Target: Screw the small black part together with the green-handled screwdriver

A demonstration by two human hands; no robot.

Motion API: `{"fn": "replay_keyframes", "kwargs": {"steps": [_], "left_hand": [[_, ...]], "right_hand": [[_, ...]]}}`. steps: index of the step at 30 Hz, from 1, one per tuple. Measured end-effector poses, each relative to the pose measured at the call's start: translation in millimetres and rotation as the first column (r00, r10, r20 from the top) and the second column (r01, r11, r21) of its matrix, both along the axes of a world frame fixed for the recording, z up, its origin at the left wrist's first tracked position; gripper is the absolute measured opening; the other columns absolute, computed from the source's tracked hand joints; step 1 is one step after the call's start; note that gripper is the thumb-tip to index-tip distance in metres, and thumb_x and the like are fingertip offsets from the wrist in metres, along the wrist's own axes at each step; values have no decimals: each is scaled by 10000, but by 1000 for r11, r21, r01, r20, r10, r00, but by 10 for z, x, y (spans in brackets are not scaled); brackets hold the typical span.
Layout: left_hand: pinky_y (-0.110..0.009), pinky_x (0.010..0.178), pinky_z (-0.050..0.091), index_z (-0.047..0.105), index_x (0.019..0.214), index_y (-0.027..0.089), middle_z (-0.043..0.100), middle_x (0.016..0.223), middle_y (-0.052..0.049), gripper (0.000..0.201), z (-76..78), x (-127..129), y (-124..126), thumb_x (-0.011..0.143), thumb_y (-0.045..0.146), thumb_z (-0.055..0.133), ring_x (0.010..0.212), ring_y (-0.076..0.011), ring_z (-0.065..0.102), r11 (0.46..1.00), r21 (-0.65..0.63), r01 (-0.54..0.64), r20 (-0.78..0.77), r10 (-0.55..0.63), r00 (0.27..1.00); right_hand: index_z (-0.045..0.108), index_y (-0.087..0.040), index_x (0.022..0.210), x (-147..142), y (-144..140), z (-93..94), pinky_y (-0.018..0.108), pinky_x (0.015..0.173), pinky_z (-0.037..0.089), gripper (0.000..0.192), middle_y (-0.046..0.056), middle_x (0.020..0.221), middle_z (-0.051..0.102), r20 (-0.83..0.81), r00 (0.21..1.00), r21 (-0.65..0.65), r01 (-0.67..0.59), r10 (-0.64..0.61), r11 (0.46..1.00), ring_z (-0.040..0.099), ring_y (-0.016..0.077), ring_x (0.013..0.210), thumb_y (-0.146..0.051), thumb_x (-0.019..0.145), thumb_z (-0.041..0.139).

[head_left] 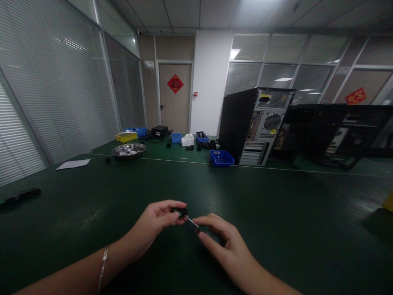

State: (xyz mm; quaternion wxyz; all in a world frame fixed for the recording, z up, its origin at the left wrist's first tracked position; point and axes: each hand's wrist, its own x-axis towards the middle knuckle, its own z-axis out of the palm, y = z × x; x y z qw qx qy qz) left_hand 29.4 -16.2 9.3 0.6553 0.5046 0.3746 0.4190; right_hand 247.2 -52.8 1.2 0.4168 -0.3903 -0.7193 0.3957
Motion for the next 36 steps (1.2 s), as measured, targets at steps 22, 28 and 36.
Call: {"fn": "replay_keyframes", "kwargs": {"steps": [22,28,36], "left_hand": [[-322,783,528,678,964,114,743,866,-69,184,-22,-8,-1,799,190,707,816,-204,704,996,71,55,-6,-55,998],[-337,813,524,651,978,119,744,889,-75,170,-37,2,-13,827,186,693,858,-205,700,995,68,76,-18,-75,997],[-346,802,532,658,971,113,759,893,-94,177,-46,-11,-10,819,192,703,851,-209,706,995,50,83,-26,-82,996]], "right_hand": [[701,-248,1127,-2,-7,27,308,768,468,250,43,962,693,57,998,37,-14,12,999,638,208,885,-182,901,614],[708,-254,1115,-10,-14,55,299,769,469,254,37,954,697,55,998,47,-1,-2,999,639,203,883,-163,894,622],[710,-249,1117,-6,10,9,306,787,477,264,47,969,700,15,1000,65,-10,9,998,646,206,905,-151,884,631]]}}
